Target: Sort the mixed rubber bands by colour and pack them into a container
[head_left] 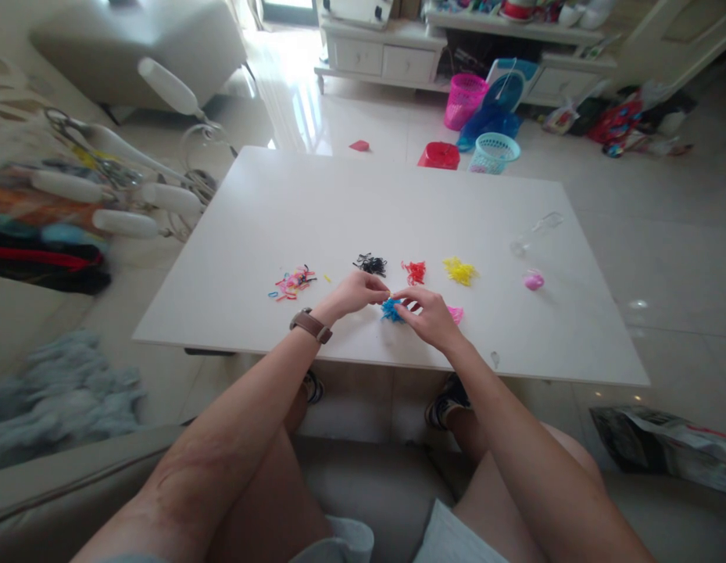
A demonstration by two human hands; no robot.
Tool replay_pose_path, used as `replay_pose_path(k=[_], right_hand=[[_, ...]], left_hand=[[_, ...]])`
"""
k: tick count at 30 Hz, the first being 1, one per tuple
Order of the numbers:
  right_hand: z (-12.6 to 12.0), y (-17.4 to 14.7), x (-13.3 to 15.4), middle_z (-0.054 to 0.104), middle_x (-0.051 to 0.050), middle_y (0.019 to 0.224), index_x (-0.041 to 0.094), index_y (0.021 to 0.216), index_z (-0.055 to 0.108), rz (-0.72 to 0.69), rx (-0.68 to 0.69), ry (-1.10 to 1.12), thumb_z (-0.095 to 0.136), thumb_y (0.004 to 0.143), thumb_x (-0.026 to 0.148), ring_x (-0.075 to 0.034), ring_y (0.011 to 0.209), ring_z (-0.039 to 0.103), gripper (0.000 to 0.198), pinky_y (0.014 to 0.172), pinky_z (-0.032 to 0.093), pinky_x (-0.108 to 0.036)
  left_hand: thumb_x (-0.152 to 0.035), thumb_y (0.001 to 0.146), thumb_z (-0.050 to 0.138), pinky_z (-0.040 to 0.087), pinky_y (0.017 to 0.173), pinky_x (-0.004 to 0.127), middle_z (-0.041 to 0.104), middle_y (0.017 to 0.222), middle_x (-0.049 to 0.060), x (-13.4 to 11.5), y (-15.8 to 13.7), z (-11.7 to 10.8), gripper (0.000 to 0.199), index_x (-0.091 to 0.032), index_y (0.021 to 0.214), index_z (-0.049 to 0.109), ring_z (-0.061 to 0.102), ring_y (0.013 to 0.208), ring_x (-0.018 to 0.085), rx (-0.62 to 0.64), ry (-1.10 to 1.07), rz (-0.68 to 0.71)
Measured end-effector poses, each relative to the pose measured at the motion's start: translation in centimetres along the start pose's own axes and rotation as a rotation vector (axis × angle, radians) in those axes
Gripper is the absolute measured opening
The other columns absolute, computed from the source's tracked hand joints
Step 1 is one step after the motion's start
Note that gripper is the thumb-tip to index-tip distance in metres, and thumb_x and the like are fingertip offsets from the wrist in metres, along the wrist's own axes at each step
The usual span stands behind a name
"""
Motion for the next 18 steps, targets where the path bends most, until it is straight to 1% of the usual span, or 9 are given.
replay_pose_path(k=[4, 7, 12, 15, 18], right_hand=[[0.1, -0.1, 0.3, 0.073, -0.004, 0.098, 0.023, 0.097, 0.075, -0.030, 0.026, 0.019, 0.064, 0.088, 0.022, -0.015, 0.077, 0.068, 0.014, 0.068, 0.054, -0.028], [-0.1, -0.2, 0.4, 0.073, -0.005, 0.100, 0.023, 0.098, 0.075, -0.027, 0.036, -0.011, 0.062, 0.090, 0.024, -0.015, 0.078, 0.068, 0.015, 0.071, 0.055, -0.028], [-0.1, -0.4, 0.5, 0.074, -0.006, 0.106, 0.024, 0.101, 0.077, 0.013, 0.092, -0.062, 0.059, 0.092, 0.027, -0.018, 0.090, 0.069, 0.020, 0.078, 0.056, -0.029], [-0.2, -0.4, 0.6, 0.074, -0.006, 0.104, 0.023, 0.100, 0.077, 0.014, 0.076, -0.051, 0.059, 0.092, 0.026, -0.018, 0.086, 0.069, 0.020, 0.078, 0.056, -0.030], [-1.0, -0.1, -0.3, 0.074, -0.007, 0.106, 0.021, 0.101, 0.076, 0.057, 0.004, -0.099, 0.059, 0.090, 0.026, -0.017, 0.082, 0.069, 0.021, 0.080, 0.056, -0.032]], left_hand=[[-0.033, 0.073, 0.073, 0.043, 0.059, 0.024, 0.071, 0.070, 0.005, 0.0, 0.0, 0.2, 0.024, -0.011, 0.082, 0.078, 0.061, 0.066, 0.013, 0.000, 0.013, -0.006], [-0.031, 0.074, 0.073, 0.042, 0.059, 0.024, 0.071, 0.069, 0.005, 0.0, 0.1, 0.4, 0.021, -0.011, 0.080, 0.078, 0.060, 0.065, 0.013, -0.001, 0.022, -0.007], [-0.032, 0.076, 0.071, 0.044, 0.061, 0.024, 0.073, 0.072, 0.006, 0.2, 0.2, 0.6, 0.022, -0.012, 0.081, 0.078, 0.063, 0.066, 0.013, 0.014, 0.025, 0.012], [-0.033, 0.077, 0.071, 0.046, 0.061, 0.024, 0.074, 0.075, 0.007, 0.3, 0.2, 0.8, 0.022, -0.012, 0.083, 0.077, 0.065, 0.068, 0.014, 0.021, 0.030, 0.010], [-0.029, 0.077, 0.072, 0.048, 0.062, 0.024, 0.075, 0.077, 0.008, 0.3, 0.2, 0.9, 0.022, -0.012, 0.091, 0.076, 0.067, 0.070, 0.015, 0.020, 0.000, -0.013]])
Point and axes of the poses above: each hand's wrist, its own y-axis towards the middle knuckle, its own z-axis out of the palm, x = y × z, the point moved 3 cm from there along y, towards the middle knuckle
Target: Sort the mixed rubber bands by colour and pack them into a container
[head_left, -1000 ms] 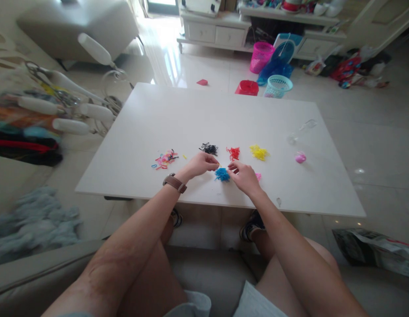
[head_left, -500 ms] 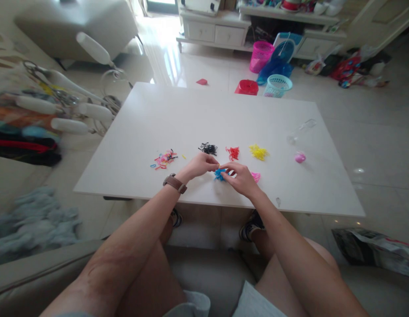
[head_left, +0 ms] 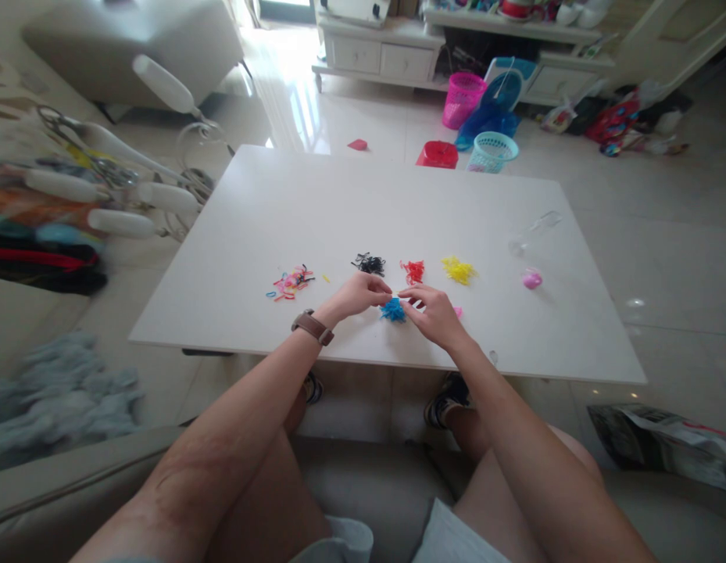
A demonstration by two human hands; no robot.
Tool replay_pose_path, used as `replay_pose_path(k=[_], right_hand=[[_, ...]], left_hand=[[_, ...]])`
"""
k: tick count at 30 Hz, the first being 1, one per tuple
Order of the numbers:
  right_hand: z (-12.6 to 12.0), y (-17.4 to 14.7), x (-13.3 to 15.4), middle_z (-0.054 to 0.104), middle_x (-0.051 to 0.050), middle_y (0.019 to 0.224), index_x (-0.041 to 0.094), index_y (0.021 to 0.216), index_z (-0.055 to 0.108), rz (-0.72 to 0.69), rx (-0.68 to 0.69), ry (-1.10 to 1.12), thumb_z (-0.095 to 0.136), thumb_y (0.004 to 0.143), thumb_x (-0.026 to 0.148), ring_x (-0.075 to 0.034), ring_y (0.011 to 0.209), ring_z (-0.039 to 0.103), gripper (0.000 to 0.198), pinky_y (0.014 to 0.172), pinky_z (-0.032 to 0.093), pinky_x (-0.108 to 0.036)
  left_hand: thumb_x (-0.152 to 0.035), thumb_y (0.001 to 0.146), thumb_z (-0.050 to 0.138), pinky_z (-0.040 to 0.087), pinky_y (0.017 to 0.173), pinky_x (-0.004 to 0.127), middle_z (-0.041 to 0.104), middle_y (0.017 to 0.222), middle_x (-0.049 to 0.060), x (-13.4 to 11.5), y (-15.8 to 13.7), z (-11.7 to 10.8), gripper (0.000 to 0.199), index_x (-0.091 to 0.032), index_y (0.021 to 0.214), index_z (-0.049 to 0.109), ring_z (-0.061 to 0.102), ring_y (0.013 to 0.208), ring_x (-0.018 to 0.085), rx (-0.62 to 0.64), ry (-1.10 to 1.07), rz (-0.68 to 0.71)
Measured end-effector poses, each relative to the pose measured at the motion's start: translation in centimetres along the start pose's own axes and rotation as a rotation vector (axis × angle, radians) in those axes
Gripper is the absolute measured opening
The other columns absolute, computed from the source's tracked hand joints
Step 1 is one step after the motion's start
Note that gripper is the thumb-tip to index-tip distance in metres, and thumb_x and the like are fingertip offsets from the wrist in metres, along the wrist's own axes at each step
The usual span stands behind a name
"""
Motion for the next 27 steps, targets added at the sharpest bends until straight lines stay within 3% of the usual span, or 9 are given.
replay_pose_path(k=[6, 13, 21, 24, 27], right_hand=[[-4.1, 0.7, -6.6, 0.071, -0.014, 0.115, 0.014, 0.111, 0.072, 0.287, -0.266, -0.303, 0.059, 0.082, 0.029, -0.027, 0.098, 0.066, 0.036, 0.098, 0.051, -0.045], [-6.0, 0.3, -11.9, 0.060, -0.021, 0.135, 0.009, 0.130, 0.063, 0.382, -0.321, -0.441, 0.058, 0.079, 0.032, -0.034, 0.128, 0.053, 0.056, 0.114, 0.039, -0.049], [-5.0, 0.6, -10.9, 0.052, -0.019, 0.146, 0.015, 0.132, 0.060, 0.321, -0.313, -0.404, 0.059, 0.079, 0.034, -0.034, 0.139, 0.043, 0.056, 0.118, 0.033, -0.052], [-4.7, 0.7, -9.9, 0.054, -0.019, 0.142, 0.016, 0.125, 0.064, 0.279, -0.293, -0.387, 0.060, 0.079, 0.034, -0.034, 0.136, 0.045, 0.049, 0.117, 0.034, -0.052], [-4.3, 0.7, -9.2, 0.057, -0.018, 0.137, 0.017, 0.118, 0.066, 0.265, -0.275, -0.372, 0.060, 0.079, 0.035, -0.033, 0.133, 0.048, 0.043, 0.116, 0.035, -0.051]], left_hand=[[-0.021, 0.077, 0.069, 0.046, 0.057, 0.023, 0.073, 0.076, 0.007, 0.1, -0.1, -0.4, 0.023, -0.012, 0.098, 0.073, 0.067, 0.070, 0.016, -0.040, 0.073, -0.013], [-0.023, 0.081, 0.065, 0.046, 0.060, 0.024, 0.073, 0.080, 0.006, 0.2, -0.5, -1.1, 0.019, -0.015, 0.096, 0.074, 0.064, 0.070, 0.015, -0.098, 0.273, -0.009], [-0.027, 0.084, 0.061, 0.050, 0.076, 0.029, 0.076, 0.100, 0.010, 1.6, -0.9, -2.3, 0.022, -0.017, 0.098, 0.074, 0.068, 0.086, 0.021, -0.111, 0.551, -0.063], [-0.031, 0.087, 0.058, 0.049, 0.090, 0.032, 0.072, 0.116, 0.014, 2.3, -1.4, -3.6, 0.034, -0.015, 0.114, 0.071, 0.067, 0.102, 0.025, -0.168, 0.685, -0.161], [-0.041, 0.088, 0.058, 0.044, 0.103, 0.040, 0.060, 0.135, 0.021, 2.8, -2.1, -4.5, 0.051, -0.015, 0.132, 0.063, 0.056, 0.127, 0.034, -0.212, 0.874, -0.286]])
Point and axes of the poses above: each hand's wrist, its own y-axis towards the middle knuckle, its own z-axis out of the palm, x = y × z, the point moved 3 cm from there along y, towards the middle knuckle
